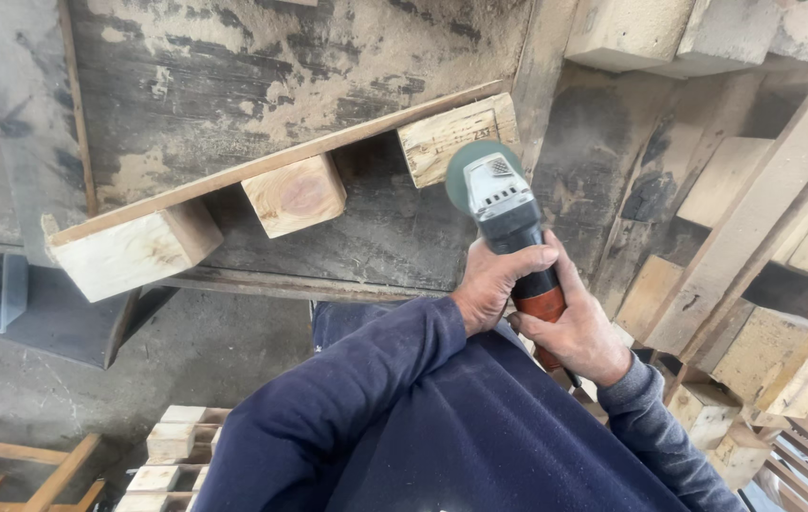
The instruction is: The person uses a handheld electric sander to smooth the surfaces of small wooden blocks placed on a workbench. The person repositions the blocks and continues sanding different faces.
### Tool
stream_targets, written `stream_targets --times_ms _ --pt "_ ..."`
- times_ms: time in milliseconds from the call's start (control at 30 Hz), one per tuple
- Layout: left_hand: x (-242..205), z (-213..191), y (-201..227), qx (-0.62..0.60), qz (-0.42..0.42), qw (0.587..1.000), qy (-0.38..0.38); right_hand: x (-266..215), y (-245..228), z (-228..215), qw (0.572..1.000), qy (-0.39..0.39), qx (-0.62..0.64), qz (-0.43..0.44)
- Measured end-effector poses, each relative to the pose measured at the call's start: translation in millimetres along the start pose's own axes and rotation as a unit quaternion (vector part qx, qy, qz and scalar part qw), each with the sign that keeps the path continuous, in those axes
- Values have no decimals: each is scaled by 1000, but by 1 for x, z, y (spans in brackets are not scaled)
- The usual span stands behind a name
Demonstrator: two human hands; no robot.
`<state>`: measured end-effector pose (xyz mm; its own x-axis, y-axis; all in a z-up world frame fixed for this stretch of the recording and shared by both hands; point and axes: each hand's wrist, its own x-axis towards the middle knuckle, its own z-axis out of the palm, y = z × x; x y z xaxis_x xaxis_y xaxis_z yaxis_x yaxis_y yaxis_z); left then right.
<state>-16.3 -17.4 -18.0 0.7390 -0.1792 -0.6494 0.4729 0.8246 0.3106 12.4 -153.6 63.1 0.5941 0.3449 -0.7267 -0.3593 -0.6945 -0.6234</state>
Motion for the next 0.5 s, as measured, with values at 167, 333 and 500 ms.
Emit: stream_targets --times_ms 167,333,500 --pt "12 8 -6 25 1 999 -23 -1 8 -8 999 25 -20 18" --pt "24 16 -13 37 -6 998 -42 -2 16 -13 998 48 39 -7" --pt "22 12 -9 53 1 998 -47 -1 12 -4 997 71 -6 -33"
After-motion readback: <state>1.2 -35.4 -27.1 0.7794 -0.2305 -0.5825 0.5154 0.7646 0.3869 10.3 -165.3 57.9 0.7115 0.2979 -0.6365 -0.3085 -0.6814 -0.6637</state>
